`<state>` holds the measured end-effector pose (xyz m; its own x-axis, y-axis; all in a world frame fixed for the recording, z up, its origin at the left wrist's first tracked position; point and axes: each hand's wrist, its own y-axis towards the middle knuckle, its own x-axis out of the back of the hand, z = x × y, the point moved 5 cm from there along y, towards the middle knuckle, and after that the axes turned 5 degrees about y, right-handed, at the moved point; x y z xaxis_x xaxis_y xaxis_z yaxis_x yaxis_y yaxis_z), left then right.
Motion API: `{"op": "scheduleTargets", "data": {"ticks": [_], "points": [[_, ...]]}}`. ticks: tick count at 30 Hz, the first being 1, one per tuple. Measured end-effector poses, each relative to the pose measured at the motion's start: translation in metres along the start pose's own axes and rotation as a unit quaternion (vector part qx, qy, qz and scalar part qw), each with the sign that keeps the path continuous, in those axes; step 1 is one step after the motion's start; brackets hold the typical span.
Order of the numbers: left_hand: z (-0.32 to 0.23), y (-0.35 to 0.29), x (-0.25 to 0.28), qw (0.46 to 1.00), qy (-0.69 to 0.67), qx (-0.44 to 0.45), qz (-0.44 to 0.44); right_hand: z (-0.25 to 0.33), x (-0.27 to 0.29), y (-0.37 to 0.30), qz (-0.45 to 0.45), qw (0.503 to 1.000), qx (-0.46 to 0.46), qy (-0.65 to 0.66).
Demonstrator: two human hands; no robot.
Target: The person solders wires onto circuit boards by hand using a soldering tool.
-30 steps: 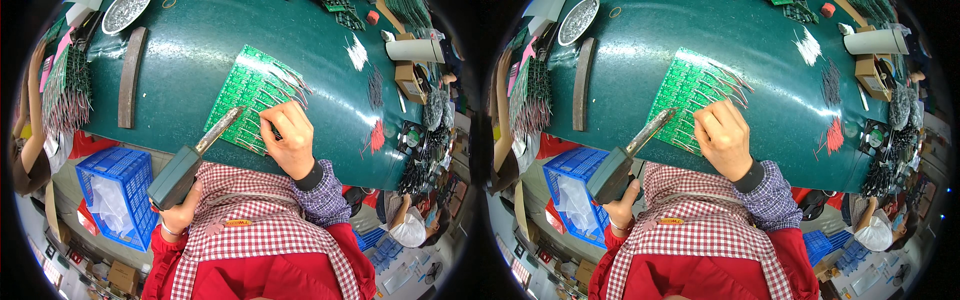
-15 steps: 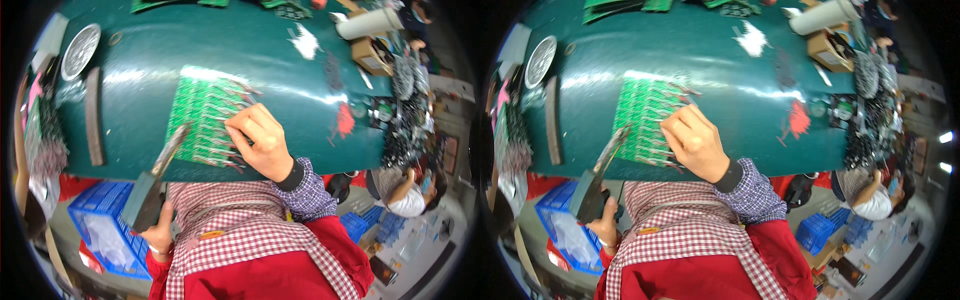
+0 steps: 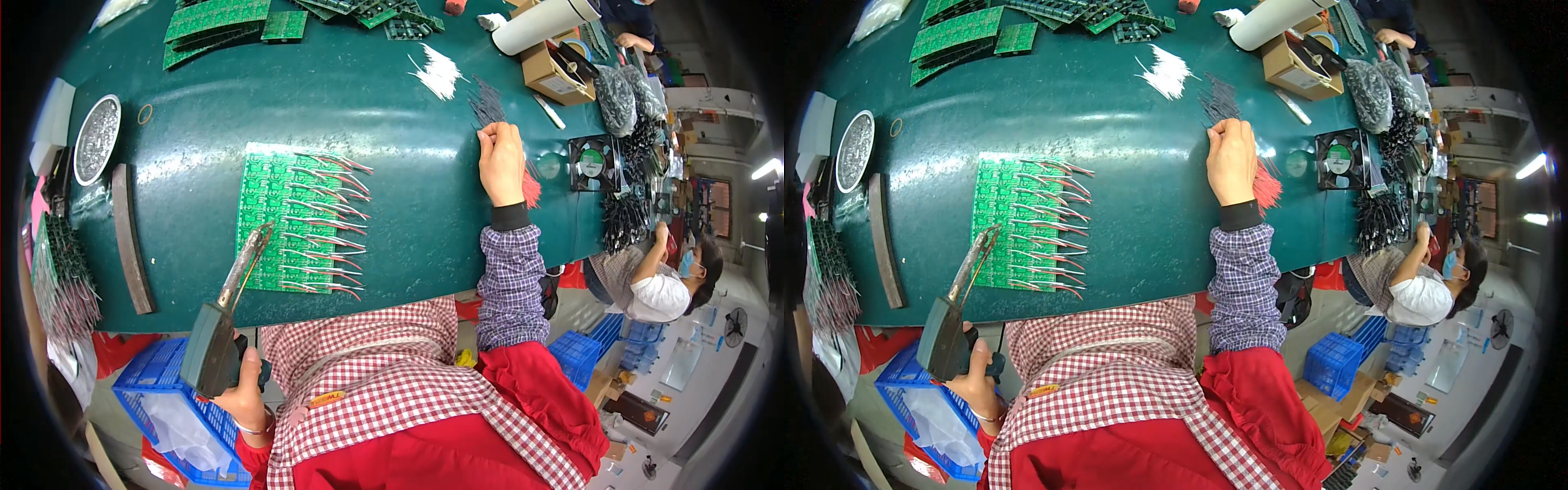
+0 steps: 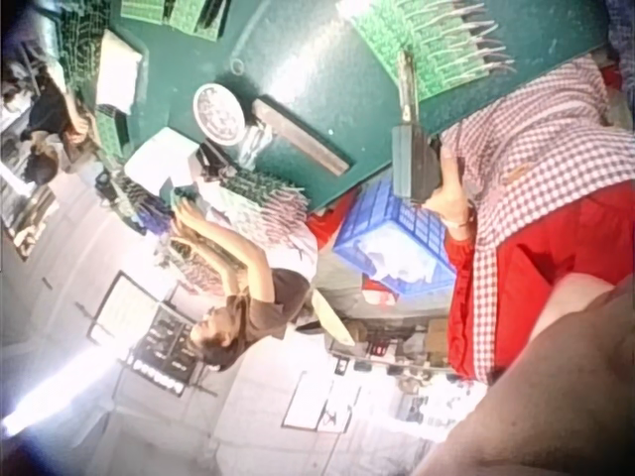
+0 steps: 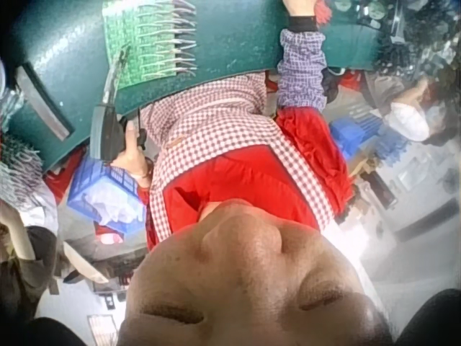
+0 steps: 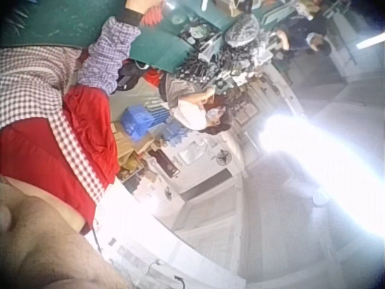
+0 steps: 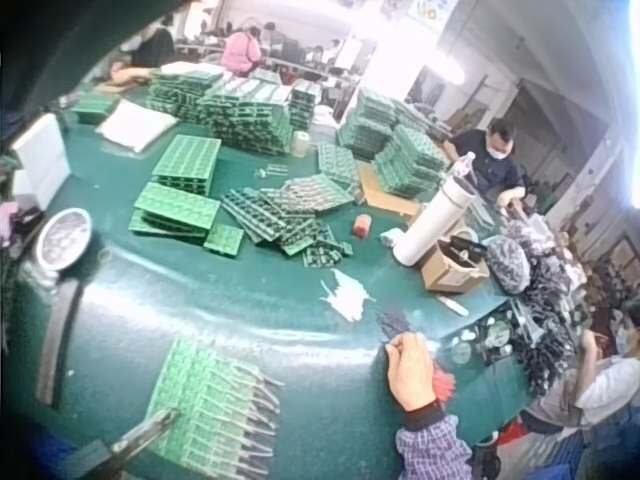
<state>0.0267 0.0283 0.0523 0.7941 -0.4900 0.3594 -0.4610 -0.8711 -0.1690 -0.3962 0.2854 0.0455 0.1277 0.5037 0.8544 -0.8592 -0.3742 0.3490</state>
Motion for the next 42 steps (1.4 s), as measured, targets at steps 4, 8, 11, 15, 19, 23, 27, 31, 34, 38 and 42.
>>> {"op": "scheduleTargets", "data": {"ticks": [4,8,11,15,19,23,27,31,34,38,42], "points": [[0.003,-0.002,0.006,1.0,0.013,0.006,0.003,0.01,-0.006,-0.002,0.016,0.997,0.054,-0.056],[-0.005,-0.007,0.004,0.999,-0.015,0.024,-0.016,0.014,-0.009,-0.007,0.048,0.992,0.112,-0.045],[-0.008,-0.008,0.004,0.999,-0.022,0.044,0.001,0.049,0.008,-0.012,0.036,0.992,0.113,0.03],[-0.02,-0.008,0.005,1.0,-0.013,0.026,0.009,0.135,0.014,-0.043,0.073,0.976,0.091,0.184],[-0.025,-0.01,0.008,0.999,-0.031,-0.011,0.016,0.202,0.002,-0.075,0.141,0.92,0.155,0.331],[-0.024,-0.014,0.011,1.0,-0.029,0.006,0.01,0.224,-0.014,-0.096,0.138,0.897,0.22,0.357],[-0.023,-0.018,0.015,1.0,0.005,-0.017,0.012,0.227,-0.024,-0.102,0.123,0.904,0.232,0.338],[-0.021,-0.018,0.014,0.999,0.02,-0.016,0.024,0.228,-0.025,-0.104,0.121,0.906,0.243,0.326],[-0.023,-0.017,0.013,0.998,0.042,-0.044,0.034,0.228,-0.025,-0.104,0.122,0.907,0.243,0.321],[-0.026,-0.016,0.012,0.997,0.055,-0.051,0.037,0.229,-0.025,-0.104,0.12,0.908,0.248,0.316],[-0.029,-0.015,0.01,0.995,0.066,-0.066,0.042,0.23,-0.025,-0.104,0.118,0.909,0.249,0.313]]}}
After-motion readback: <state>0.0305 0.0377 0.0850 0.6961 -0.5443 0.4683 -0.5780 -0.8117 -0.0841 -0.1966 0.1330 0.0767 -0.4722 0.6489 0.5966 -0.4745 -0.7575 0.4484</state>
